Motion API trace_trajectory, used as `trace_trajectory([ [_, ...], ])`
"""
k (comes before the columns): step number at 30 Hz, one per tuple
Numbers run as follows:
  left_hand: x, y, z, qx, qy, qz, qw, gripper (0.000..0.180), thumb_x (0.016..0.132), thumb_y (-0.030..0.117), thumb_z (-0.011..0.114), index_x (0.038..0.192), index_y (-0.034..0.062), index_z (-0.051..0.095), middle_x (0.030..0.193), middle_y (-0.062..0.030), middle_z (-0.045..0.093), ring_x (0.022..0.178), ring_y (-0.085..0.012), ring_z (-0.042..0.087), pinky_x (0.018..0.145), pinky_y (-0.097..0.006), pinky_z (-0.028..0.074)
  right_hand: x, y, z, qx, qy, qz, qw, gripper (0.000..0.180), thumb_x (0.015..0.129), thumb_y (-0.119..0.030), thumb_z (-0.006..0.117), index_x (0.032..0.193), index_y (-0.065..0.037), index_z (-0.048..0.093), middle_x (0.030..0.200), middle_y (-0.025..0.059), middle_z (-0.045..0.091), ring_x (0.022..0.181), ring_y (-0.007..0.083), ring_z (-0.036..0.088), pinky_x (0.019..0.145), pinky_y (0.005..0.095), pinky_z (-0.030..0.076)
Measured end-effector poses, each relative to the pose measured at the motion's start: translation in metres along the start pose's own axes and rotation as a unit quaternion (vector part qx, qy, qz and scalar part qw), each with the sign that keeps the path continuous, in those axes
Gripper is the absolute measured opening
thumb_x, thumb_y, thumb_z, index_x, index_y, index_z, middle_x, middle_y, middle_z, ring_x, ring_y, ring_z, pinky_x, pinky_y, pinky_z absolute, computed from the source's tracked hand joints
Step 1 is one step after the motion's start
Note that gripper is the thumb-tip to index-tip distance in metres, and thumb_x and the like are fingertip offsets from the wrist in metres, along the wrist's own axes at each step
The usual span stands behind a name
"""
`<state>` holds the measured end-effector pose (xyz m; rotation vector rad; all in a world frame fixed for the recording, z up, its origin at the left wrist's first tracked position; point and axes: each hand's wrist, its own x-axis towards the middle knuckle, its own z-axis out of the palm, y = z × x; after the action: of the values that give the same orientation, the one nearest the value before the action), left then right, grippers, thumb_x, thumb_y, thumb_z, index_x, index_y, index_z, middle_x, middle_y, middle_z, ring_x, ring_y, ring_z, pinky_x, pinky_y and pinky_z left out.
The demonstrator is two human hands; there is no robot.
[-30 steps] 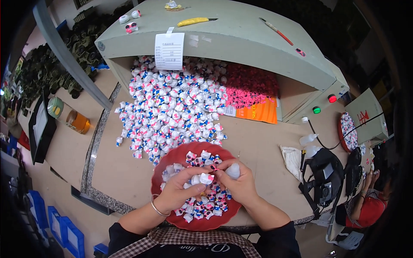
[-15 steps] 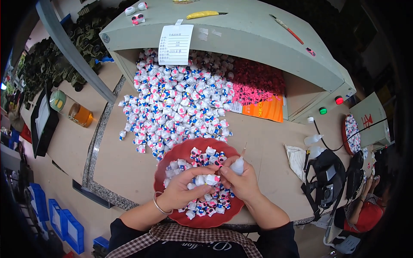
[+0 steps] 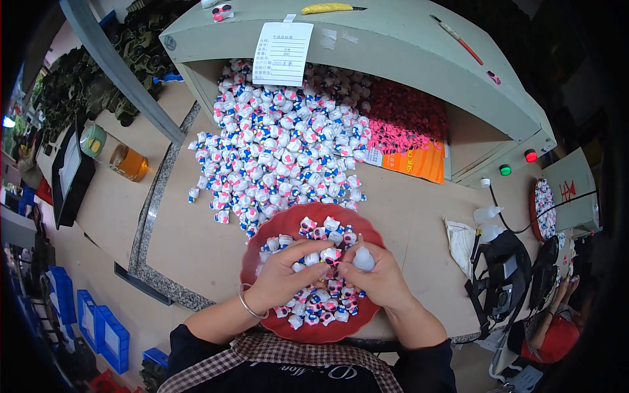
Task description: The person assembles toy figurines by applying glue to each figurine with a squeeze bottle and attaching small bows onto them by hand.
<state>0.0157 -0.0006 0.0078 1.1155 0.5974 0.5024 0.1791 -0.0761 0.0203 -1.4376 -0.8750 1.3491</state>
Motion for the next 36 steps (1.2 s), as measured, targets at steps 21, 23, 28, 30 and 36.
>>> trace_trajectory([
  [21, 0.001, 0.013, -0.004, 0.041, 0.021, -0.130, 0.990, 0.031, 0.080, 0.003, 0.055, 0.111, 0.0032, 0.052, 0.097, -0.0034, 0.056, 0.083, -0.0069, 0.055, 0.065, -0.018, 0.046, 0.002, 0.008, 0.011, 0.021, 0.037, 0.012, 0.999, 0.016, 0.077, -0.009, 0.062, 0.089, -0.003, 0.053, 0.082, 0.0035, 0.058, 0.074, 0.0057, 0.054, 0.063, 0.0201, 0.044],
  [23, 0.002, 0.008, 0.001, 0.035, 0.015, -0.094, 0.995, 0.034, 0.080, 0.001, 0.053, 0.114, 0.0041, 0.050, 0.099, -0.0042, 0.056, 0.077, -0.0065, 0.054, 0.058, -0.017, 0.045, 0.004, 0.013, 0.005, -0.013, 0.049, -0.053, 0.997, 0.016, 0.076, -0.002, 0.060, 0.088, -0.004, 0.050, 0.078, 0.0009, 0.054, 0.064, 0.0056, 0.052, 0.054, 0.0183, 0.043],
  [28, 0.004, -0.004, -0.004, 0.043, 0.003, 0.029, 0.999, 0.037, 0.083, 0.000, 0.045, 0.120, 0.0062, 0.042, 0.107, -0.0059, 0.051, 0.088, -0.0119, 0.055, 0.060, -0.020, 0.049, 0.007, 0.009, -0.010, 0.016, 0.121, -0.078, 0.989, 0.020, 0.077, 0.001, 0.054, 0.095, -0.002, 0.044, 0.085, 0.0034, 0.050, 0.074, 0.0088, 0.053, 0.061, 0.0211, 0.046],
  [30, 0.004, 0.000, -0.009, 0.001, 0.010, -0.022, 1.000, 0.037, 0.083, 0.002, 0.047, 0.120, 0.0060, 0.043, 0.109, -0.0063, 0.050, 0.089, -0.0117, 0.054, 0.061, -0.021, 0.050, 0.006, 0.008, -0.017, -0.025, 0.136, -0.098, 0.985, 0.028, 0.080, 0.000, 0.049, 0.107, -0.001, 0.039, 0.097, 0.0085, 0.049, 0.088, 0.0142, 0.053, 0.072, 0.0251, 0.047],
  [36, 0.005, 0.005, -0.007, 0.024, 0.006, -0.020, 0.999, 0.036, 0.082, 0.009, 0.054, 0.116, 0.0052, 0.046, 0.104, -0.0057, 0.054, 0.081, -0.0093, 0.056, 0.057, -0.020, 0.048, 0.001, 0.001, -0.011, 0.019, 0.004, -0.178, 0.984, 0.049, 0.085, -0.005, 0.044, 0.128, -0.003, 0.019, 0.108, 0.0152, 0.050, 0.101, 0.0207, 0.051, 0.081, 0.0313, 0.044],
])
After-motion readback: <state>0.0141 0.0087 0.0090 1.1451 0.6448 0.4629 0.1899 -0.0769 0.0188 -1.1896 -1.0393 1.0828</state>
